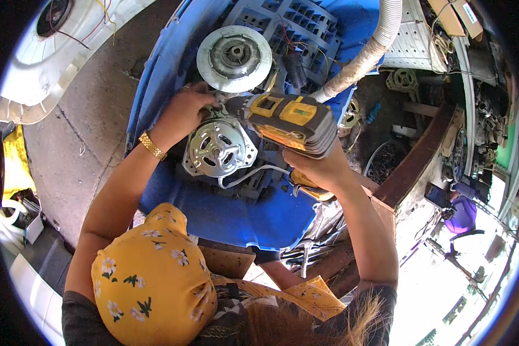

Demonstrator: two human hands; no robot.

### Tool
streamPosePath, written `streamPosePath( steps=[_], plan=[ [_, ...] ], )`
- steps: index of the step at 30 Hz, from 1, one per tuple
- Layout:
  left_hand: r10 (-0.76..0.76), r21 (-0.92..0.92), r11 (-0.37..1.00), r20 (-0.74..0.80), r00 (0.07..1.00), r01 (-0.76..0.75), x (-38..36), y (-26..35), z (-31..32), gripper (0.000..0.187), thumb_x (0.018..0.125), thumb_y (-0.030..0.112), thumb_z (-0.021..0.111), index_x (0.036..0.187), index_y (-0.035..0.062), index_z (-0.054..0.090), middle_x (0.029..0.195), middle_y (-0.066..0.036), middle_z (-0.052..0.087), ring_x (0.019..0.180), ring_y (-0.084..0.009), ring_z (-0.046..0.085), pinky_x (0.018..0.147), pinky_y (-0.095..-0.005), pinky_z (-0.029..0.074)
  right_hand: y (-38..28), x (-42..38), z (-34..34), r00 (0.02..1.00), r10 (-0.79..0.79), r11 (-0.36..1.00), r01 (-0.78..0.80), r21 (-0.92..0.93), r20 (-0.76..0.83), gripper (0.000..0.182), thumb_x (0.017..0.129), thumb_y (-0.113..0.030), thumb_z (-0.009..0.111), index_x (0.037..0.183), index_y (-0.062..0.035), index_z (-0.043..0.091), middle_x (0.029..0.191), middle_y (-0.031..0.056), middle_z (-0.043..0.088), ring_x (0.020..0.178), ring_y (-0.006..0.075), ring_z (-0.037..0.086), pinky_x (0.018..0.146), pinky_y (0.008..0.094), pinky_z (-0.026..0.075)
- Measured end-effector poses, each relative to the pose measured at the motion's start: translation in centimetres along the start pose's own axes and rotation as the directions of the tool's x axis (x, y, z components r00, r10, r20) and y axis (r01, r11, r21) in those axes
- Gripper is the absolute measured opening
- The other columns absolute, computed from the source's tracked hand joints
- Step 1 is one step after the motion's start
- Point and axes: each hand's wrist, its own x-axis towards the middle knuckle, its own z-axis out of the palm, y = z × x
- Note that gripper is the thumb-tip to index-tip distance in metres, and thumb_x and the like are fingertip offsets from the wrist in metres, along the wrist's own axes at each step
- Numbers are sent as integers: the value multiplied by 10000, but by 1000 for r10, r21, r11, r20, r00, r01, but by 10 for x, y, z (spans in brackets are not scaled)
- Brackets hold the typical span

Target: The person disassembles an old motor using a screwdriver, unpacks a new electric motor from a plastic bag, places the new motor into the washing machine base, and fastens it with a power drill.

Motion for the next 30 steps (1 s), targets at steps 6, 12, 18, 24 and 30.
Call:
streamPosePath(
  steps=[6, 12, 18, 24, 30],
  plan=[
    [119, 158, 980, 17, 993, -120, 4, 8, -3, 189, 713, 20, 595, 890, 58, 653, 992, -160, 611, 962, -308, 565, 851, -403, 448, 5, -4, -2, 998, -40, 999, 41, 7, -40, 359, 751, 9, 678, 1079, -23, 534, 912, 49, 604, 728, 114, 584, 646, 259, 495],
    [-359, -171, 924, -81, 930, 342, -4, 4, -1, 134, 742, 42, 636, 872, 13, 629, 874, -200, 627, 843, -331, 603, 743, -403, 464, 15, -11, -8, 998, -6, 996, 12, 88, -62, 347, 748, 24, 660, 1069, -19, 537, 900, 53, 596, 714, 121, 581, 647, 266, 504],
    [-366, -212, 911, -29, 930, 353, -6, 0, 2, 122, 775, 55, 633, 882, 3, 606, 843, -175, 643, 814, -320, 621, 717, -375, 471, 28, -11, -10, 997, -33, 986, 43, 160, -69, 354, 740, 41, 648, 1070, -13, 532, 903, 59, 596, 713, 136, 590, 627, 279, 520],
    [-391, -171, 907, 1, 920, 386, -7, 1, 2, 125, 778, 57, 632, 890, 10, 601, 838, -164, 648, 797, -301, 631, 698, -359, 472, 25, -13, -11, 997, -22, 993, 30, 113, -77, 366, 744, 30, 655, 1085, -12, 527, 912, 57, 599, 723, 139, 593, 638, 279, 518],
    [-351, -196, 924, -97, 931, 328, -5, 3, 0, 114, 792, 65, 622, 882, 0, 601, 813, -149, 650, 775, -276, 634, 691, -344, 468, 29, -13, -11, 997, 12, 995, -4, 104, -78, 377, 750, 27, 656, 1101, -8, 524, 945, 67, 607, 731, 139, 592, 648, 282, 520]
  ],
)
